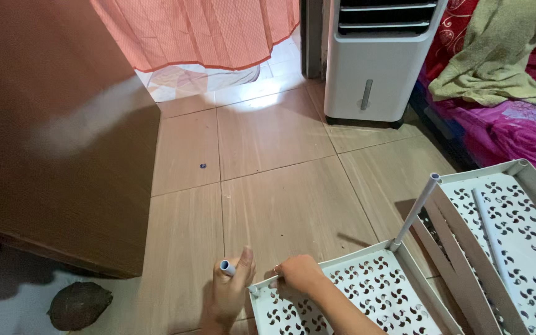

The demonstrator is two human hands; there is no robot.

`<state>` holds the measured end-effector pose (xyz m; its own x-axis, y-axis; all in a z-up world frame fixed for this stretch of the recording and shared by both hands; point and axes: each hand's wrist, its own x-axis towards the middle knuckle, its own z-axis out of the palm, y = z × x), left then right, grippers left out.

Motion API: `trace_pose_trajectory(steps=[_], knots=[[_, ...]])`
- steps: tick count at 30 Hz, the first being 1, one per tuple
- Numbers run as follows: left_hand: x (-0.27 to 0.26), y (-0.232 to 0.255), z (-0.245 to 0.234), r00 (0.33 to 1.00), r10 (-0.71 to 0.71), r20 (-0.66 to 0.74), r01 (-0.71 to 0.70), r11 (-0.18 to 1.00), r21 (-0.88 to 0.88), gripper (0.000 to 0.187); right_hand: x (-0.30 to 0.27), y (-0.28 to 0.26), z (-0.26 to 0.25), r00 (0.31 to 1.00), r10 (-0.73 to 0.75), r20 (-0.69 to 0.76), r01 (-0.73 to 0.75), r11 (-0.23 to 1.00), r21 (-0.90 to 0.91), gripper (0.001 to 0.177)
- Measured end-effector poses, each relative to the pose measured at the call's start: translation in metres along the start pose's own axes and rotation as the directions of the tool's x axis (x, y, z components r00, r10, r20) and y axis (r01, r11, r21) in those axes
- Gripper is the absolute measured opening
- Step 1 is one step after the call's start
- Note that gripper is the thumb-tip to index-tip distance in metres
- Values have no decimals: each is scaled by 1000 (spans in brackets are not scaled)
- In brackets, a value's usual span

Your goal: The person assembles a three-tier white plastic storage rack by inserting vertical poles into the corners of perforated trays and stacking them. They secure the structure by adding additional poles and adjusting the alignment of each tier.

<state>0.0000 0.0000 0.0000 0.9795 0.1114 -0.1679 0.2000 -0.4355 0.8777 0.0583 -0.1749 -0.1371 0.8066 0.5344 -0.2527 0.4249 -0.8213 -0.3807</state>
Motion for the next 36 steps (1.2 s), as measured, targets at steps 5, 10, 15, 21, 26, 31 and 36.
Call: trace_pose_trajectory(steps=[5,10,15,21,26,31,36], knots=[[21,-42,21,985,162,-57,-171,887,-429,58,-18,-14,-4,995,24,-93,-19,998,62,25],[25,-45,38,910,94,-403,-259,888,-379,59,-18,-20,14,947,35,-319,-11,997,74,18],[43,-43,69,749,18,-663,-258,929,-265,60,-7,-10,18,937,29,-347,29,987,158,16],[68,-66,64,927,34,-374,-229,840,-492,62,0,0,5,915,-13,-402,73,988,133,14],[65,-77,45,995,20,-96,-61,892,-447,59,10,8,-2,939,-85,-334,99,995,27,12],[67,-68,41,997,-50,-58,22,914,-404,56,8,-1,1,954,5,-300,39,989,143,20],[63,-61,39,997,-4,-71,-31,872,-489,57,-7,-11,-18,956,-8,-293,54,987,149,19]])
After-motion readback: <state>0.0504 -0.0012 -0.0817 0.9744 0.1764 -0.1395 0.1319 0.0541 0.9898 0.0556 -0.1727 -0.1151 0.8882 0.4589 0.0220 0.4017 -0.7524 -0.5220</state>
